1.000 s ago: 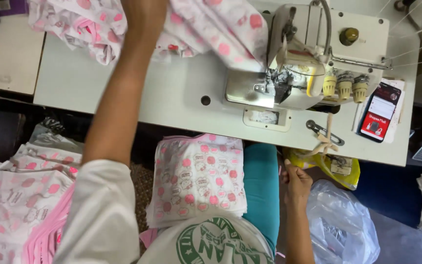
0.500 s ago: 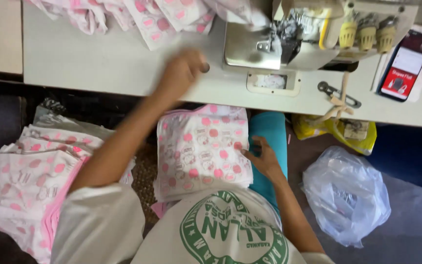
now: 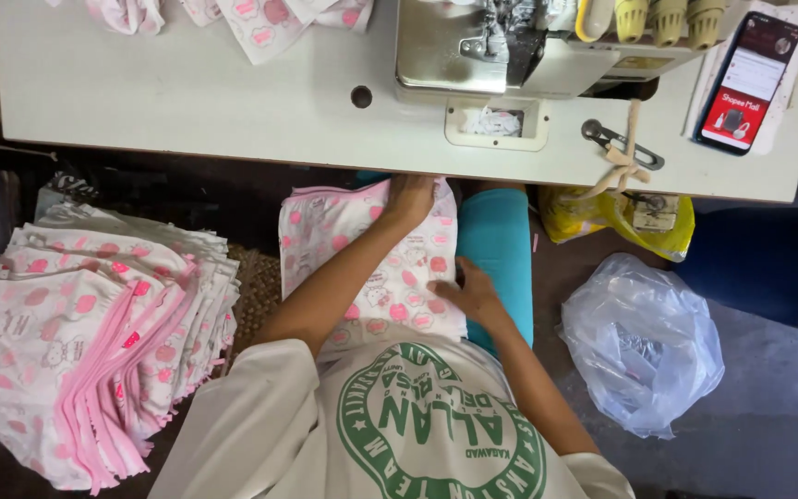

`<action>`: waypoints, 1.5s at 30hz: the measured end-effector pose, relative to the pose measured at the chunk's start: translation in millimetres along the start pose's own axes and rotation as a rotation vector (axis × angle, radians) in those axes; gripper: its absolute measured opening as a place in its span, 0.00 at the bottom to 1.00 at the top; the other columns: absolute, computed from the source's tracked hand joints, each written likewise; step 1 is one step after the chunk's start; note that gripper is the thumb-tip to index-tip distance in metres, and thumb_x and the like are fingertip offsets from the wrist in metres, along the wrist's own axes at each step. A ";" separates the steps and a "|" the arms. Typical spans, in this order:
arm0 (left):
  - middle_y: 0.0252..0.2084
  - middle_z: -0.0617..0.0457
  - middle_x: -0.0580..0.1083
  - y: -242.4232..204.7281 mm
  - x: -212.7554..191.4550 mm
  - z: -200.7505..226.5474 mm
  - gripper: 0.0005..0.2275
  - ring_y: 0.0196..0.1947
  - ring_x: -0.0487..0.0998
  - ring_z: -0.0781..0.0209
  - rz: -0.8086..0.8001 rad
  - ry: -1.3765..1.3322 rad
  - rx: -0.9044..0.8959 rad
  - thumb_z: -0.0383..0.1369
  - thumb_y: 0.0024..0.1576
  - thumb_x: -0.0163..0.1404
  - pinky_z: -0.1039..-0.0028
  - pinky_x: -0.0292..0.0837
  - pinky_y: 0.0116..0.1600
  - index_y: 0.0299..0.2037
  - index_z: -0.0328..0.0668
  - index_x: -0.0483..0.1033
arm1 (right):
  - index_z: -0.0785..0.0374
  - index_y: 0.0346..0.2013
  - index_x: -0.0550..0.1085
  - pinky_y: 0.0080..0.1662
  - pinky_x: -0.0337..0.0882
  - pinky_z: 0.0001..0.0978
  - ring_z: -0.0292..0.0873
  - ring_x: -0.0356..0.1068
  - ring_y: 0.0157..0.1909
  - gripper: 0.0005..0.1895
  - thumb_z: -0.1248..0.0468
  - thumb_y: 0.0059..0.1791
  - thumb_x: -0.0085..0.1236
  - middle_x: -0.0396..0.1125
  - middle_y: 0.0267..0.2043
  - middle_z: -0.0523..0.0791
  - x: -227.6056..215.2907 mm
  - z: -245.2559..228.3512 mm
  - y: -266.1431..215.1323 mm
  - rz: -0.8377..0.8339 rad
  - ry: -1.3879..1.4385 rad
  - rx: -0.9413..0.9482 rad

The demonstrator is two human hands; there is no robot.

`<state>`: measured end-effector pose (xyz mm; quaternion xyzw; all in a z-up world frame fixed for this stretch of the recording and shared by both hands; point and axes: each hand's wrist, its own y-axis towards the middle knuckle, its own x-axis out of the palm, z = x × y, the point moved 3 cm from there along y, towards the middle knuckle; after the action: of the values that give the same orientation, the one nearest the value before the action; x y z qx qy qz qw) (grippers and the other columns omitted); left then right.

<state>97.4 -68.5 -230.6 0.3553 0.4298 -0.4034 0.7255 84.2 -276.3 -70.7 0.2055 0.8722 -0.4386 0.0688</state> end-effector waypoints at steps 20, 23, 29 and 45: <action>0.33 0.57 0.77 -92.8 -191.1 47.5 0.03 0.37 0.81 0.55 -0.208 -0.515 0.159 0.36 0.62 0.53 0.65 0.77 0.44 0.41 0.52 0.79 | 0.73 0.57 0.73 0.50 0.75 0.47 0.58 0.74 0.55 0.35 0.63 0.39 0.75 0.73 0.50 0.58 -17.6 15.0 231.4 0.347 0.433 -0.164; 0.34 0.54 0.78 -79.3 -196.2 52.7 0.03 0.38 0.82 0.50 -0.157 -0.656 0.154 0.33 0.62 0.53 0.64 0.78 0.45 0.38 0.48 0.79 | 0.68 0.40 0.77 0.40 0.69 0.34 0.41 0.68 0.34 0.19 0.67 0.39 0.77 0.68 0.29 0.45 -6.5 33.2 250.6 0.422 0.465 -0.286; 0.39 0.53 0.76 -21.8 -216.9 31.8 0.06 0.43 0.78 0.48 0.081 -0.778 0.186 0.36 0.58 0.59 0.61 0.73 0.51 0.37 0.45 0.78 | 0.62 0.39 0.81 0.31 0.65 0.19 0.29 0.62 0.27 0.10 0.75 0.47 0.59 0.70 0.25 0.40 -17.6 -85.1 56.9 0.370 0.541 -0.545; 0.34 0.56 0.80 35.2 -259.7 13.2 0.06 0.33 0.78 0.72 0.085 -1.101 -0.095 0.30 0.54 0.67 0.82 0.76 0.38 0.36 0.39 0.84 | 0.63 0.40 0.83 0.47 0.74 0.41 0.42 0.71 0.41 0.07 0.65 0.48 0.70 0.74 0.38 0.52 -22.3 -75.4 -8.7 0.374 0.317 -0.677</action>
<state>53.9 7.7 16.7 0.0761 -0.0099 -0.4800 0.8739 105.3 -227.8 -11.9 0.3912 0.9145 -0.0700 0.0761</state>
